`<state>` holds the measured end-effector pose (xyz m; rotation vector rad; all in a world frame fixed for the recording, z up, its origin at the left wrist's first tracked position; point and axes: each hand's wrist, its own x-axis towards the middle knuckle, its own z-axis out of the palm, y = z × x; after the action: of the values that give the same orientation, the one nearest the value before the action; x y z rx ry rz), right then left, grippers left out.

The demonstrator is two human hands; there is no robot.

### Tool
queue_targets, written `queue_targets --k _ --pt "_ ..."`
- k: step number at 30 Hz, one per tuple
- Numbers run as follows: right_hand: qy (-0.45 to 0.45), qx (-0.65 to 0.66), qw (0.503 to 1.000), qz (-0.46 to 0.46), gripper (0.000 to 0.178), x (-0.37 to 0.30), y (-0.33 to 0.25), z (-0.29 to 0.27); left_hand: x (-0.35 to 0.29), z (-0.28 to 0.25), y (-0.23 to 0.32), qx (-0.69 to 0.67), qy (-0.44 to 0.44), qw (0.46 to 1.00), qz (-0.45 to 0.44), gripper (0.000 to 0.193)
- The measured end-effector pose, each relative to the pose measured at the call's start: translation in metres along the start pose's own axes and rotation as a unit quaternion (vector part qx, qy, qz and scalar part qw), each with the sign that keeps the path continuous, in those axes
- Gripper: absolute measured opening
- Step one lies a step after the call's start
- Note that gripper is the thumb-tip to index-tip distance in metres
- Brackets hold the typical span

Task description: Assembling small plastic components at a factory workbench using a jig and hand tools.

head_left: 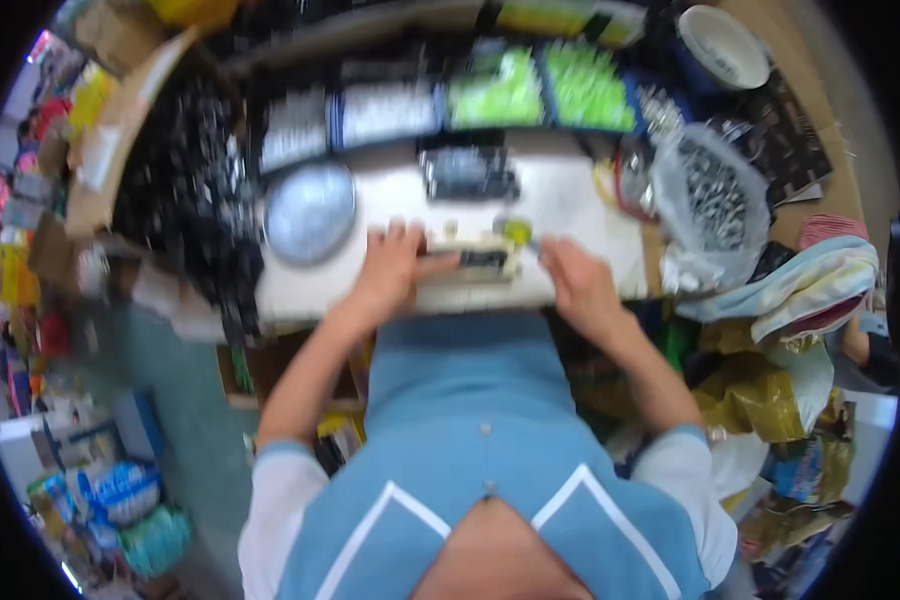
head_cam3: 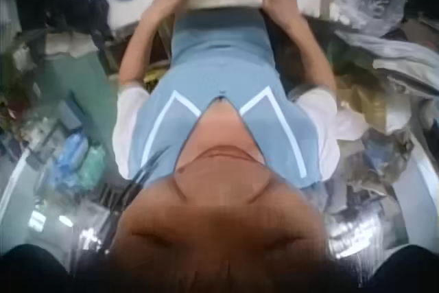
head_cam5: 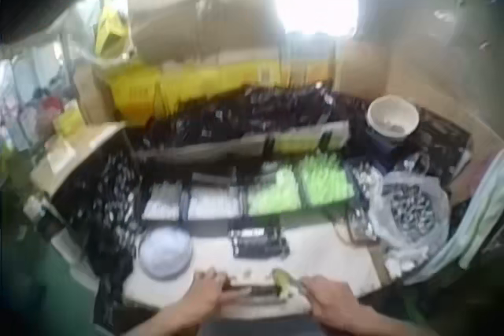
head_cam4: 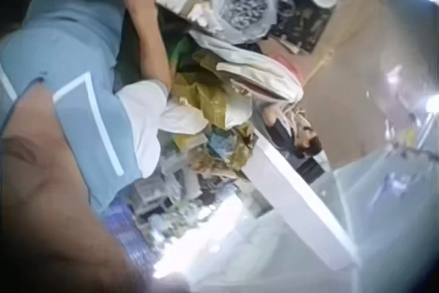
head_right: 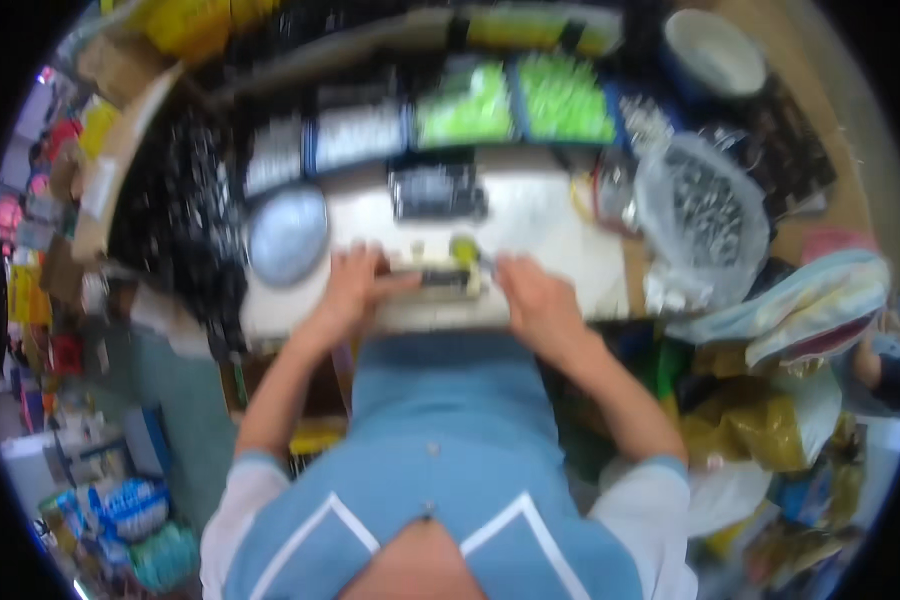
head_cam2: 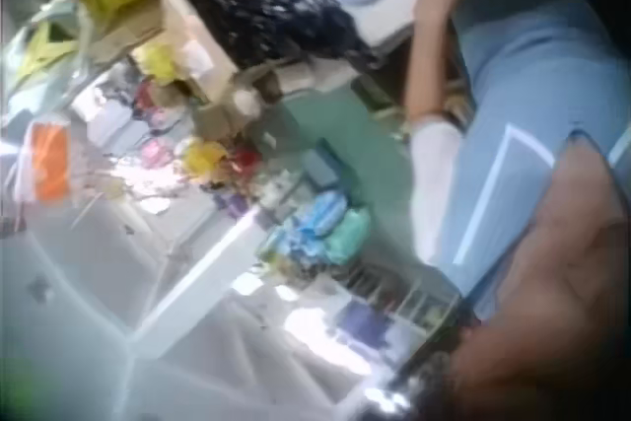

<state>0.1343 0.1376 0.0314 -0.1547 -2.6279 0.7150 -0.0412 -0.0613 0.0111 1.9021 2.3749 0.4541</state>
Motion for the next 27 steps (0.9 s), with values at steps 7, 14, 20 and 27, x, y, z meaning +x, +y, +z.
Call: queue_targets --k 7,14,20,27 --pt "-0.138 -0.069 0.988 0.027 0.021 0.005 -0.01 0.011 0.003 -0.004 0.002 0.007 -0.021 1.0 0.004 0.056" --pt "-0.131 -0.114 0.983 0.052 0.017 0.002 -0.037 0.001 -0.002 -0.003 0.008 0.01 -0.003 1.0 0.015 0.054" --pt "-0.063 -0.091 0.994 0.02 0.019 0.011 -0.042 0.001 -0.002 -0.002 0.007 0.025 -0.008 0.999 0.021 0.054" --pt "-0.191 -0.19 0.962 0.039 0.017 0.014 -0.039 0.0 -0.002 0.001 0.01 0.034 0.011 0.999 0.026 0.051"
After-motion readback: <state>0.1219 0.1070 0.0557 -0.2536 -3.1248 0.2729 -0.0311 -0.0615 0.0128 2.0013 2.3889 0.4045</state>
